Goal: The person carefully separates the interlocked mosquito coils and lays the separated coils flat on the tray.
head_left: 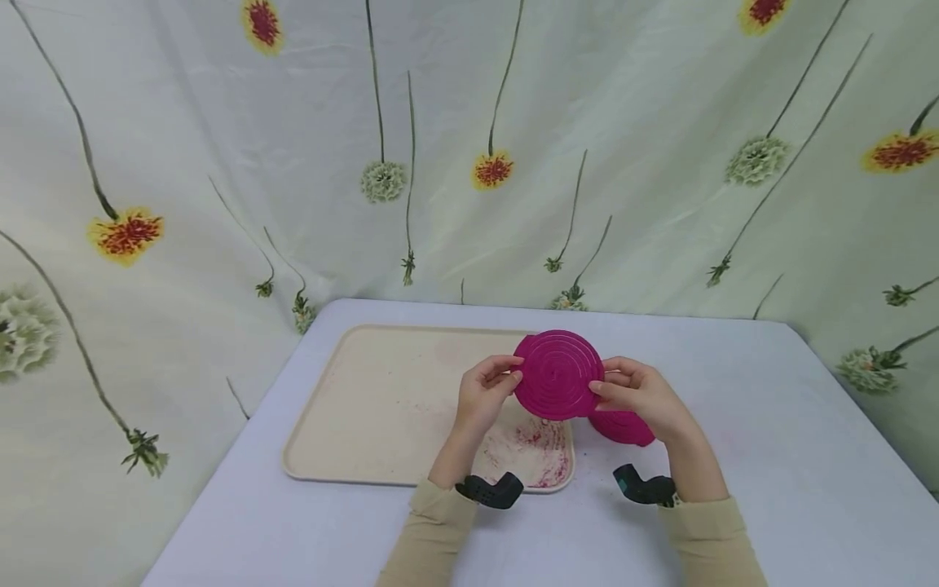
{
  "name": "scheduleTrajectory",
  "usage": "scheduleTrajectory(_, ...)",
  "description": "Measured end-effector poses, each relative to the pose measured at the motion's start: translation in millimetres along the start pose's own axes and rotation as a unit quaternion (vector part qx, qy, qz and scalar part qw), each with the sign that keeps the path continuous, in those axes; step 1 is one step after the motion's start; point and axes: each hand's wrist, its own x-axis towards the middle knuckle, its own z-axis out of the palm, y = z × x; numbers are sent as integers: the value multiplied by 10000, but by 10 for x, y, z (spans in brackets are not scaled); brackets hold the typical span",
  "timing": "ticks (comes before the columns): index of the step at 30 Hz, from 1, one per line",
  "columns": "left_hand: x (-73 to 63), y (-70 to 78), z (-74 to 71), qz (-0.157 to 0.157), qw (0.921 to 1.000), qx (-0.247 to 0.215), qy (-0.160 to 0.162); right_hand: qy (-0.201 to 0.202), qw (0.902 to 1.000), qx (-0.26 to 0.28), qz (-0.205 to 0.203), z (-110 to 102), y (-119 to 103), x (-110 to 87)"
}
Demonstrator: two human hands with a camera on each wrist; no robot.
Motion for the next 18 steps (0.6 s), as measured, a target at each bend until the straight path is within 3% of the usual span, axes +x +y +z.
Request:
scheduleTrajectory(6, -64, 132, 75, -260, 9987, -39, -447, -144, 9985, -14, -528, 147, -72, -17)
scheduleTrajectory(13, -10, -127, 106, -654, 9903, -931, -795, -65, 9945, 99, -1044, 336, -89, -7)
scheduleTrajectory(18, -33, -136, 124, -682, 9823, -1353, -1098, 15, 9911, 213, -1311, 434, -37, 44)
